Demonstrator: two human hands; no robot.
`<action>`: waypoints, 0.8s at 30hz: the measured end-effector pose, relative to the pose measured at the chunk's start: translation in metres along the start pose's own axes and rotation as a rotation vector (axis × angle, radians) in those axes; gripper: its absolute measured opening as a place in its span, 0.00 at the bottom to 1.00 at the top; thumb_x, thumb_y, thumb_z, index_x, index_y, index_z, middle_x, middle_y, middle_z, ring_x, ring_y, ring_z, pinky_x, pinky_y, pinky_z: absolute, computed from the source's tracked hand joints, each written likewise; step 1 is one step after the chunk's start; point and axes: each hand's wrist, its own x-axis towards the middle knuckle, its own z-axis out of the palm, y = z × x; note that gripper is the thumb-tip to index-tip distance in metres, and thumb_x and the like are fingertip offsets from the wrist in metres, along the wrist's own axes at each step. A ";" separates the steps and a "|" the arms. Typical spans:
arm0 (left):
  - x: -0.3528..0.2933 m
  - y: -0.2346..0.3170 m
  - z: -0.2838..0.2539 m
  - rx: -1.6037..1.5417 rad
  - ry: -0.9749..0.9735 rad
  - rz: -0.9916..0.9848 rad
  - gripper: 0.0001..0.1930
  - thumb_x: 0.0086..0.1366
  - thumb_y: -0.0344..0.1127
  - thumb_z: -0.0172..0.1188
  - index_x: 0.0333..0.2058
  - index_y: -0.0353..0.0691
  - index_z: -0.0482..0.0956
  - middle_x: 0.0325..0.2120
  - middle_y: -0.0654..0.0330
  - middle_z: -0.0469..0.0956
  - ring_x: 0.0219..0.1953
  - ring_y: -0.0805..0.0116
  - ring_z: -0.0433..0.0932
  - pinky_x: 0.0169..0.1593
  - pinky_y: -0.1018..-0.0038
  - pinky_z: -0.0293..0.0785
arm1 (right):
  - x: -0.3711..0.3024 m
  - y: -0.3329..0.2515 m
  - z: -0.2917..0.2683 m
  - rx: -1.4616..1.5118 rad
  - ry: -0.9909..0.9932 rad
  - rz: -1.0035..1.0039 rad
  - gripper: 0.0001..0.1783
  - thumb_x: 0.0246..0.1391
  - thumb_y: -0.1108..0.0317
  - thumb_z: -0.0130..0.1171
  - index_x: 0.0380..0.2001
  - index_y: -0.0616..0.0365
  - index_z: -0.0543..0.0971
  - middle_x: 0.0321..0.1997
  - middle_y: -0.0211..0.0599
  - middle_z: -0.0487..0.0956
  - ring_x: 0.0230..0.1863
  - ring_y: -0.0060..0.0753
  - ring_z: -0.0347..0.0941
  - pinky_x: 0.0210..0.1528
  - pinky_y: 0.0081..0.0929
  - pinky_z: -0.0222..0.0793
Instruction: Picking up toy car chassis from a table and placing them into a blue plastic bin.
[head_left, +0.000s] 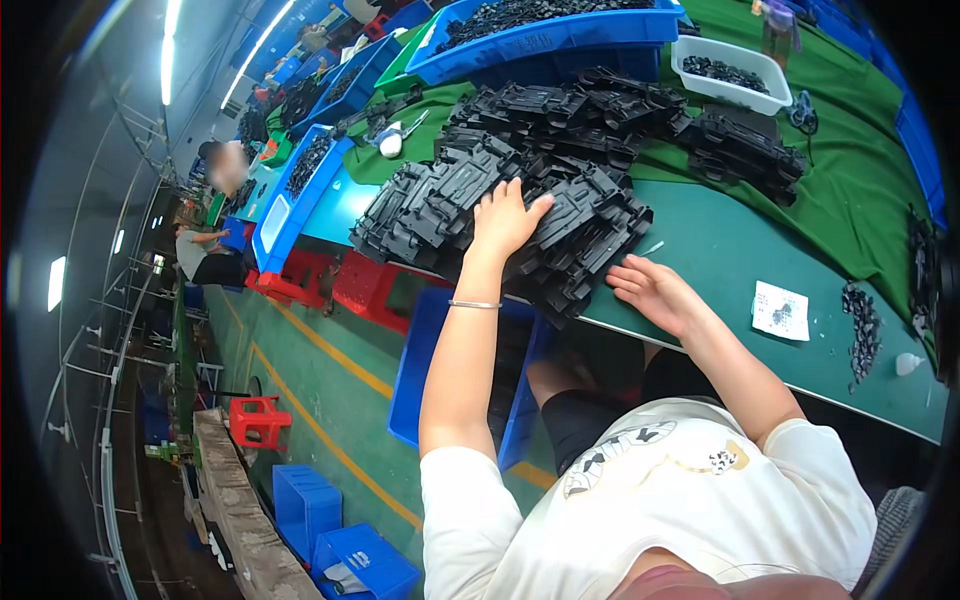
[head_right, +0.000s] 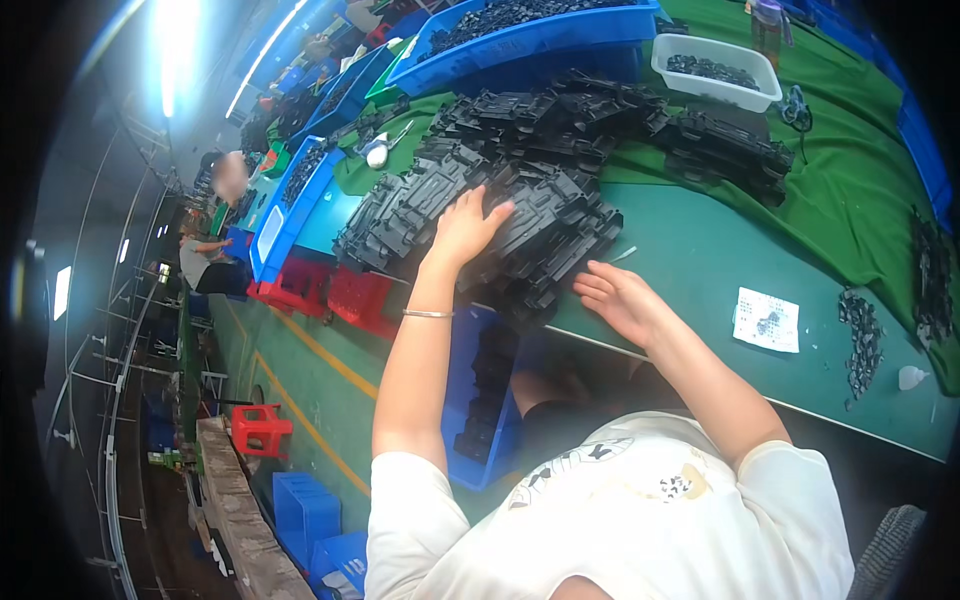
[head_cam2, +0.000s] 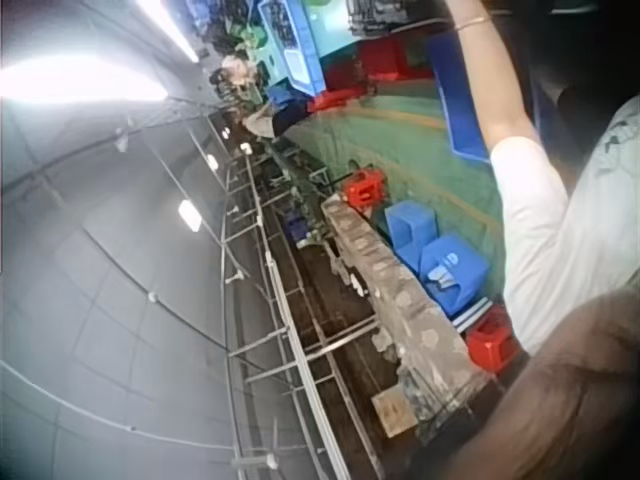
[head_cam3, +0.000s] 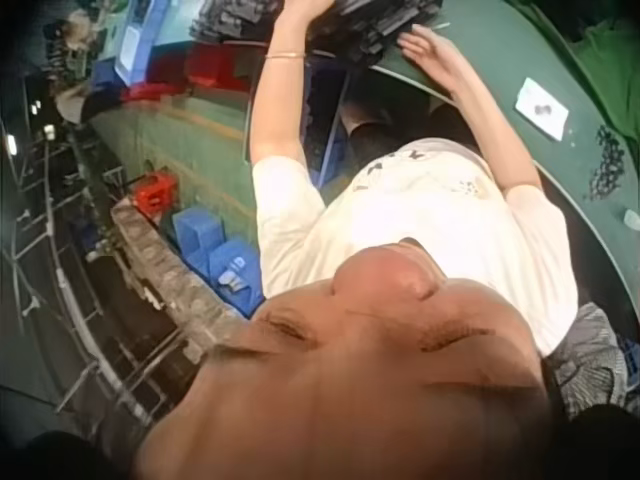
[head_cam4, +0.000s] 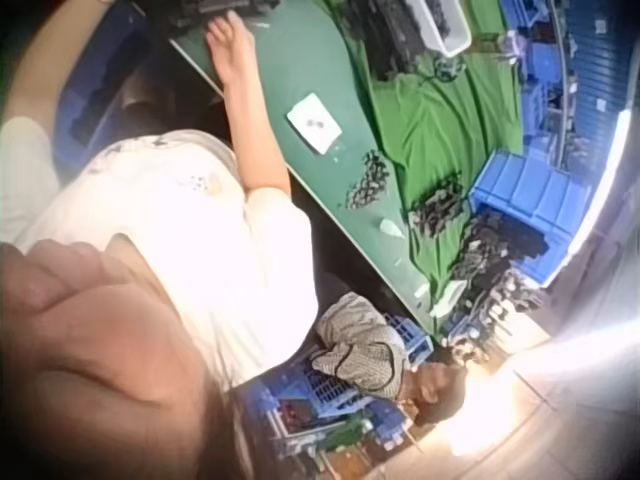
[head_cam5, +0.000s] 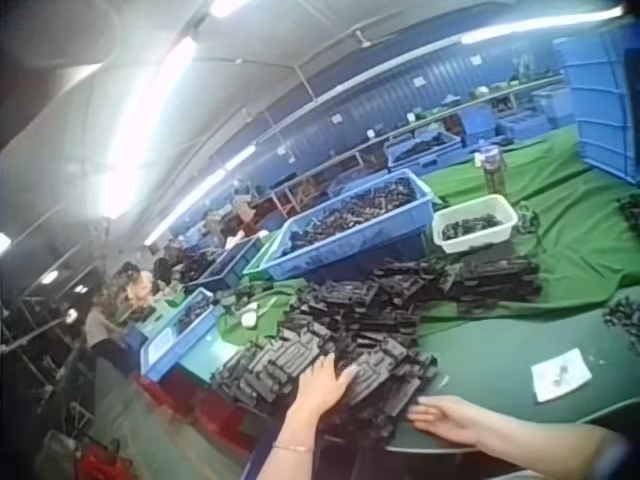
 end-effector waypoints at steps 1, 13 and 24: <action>-0.002 0.001 0.001 0.046 0.000 -0.006 0.35 0.50 0.59 0.41 0.48 0.37 0.56 0.48 0.48 0.57 0.49 0.50 0.56 0.50 0.61 0.51 | 0.003 0.001 0.003 0.004 -0.011 -0.011 0.31 0.43 0.61 0.52 0.47 0.67 0.54 0.53 0.51 0.53 0.55 0.43 0.47 0.56 0.33 0.42; -0.014 0.023 -0.005 -0.008 -0.064 -0.022 0.31 0.52 0.57 0.40 0.44 0.35 0.61 0.43 0.46 0.62 0.45 0.48 0.61 0.47 0.62 0.57 | 0.006 0.005 0.018 0.006 0.047 -0.102 0.23 0.42 0.58 0.53 0.38 0.61 0.64 0.41 0.40 0.68 0.43 0.34 0.62 0.46 0.32 0.55; 0.021 0.002 -0.016 0.087 -0.338 -0.154 0.32 0.53 0.57 0.36 0.39 0.29 0.65 0.41 0.42 0.64 0.46 0.50 0.61 0.48 0.67 0.55 | 0.023 0.011 0.015 0.097 -0.082 -0.099 0.21 0.41 0.61 0.55 0.37 0.61 0.65 0.41 0.35 0.68 0.42 0.28 0.62 0.47 0.26 0.54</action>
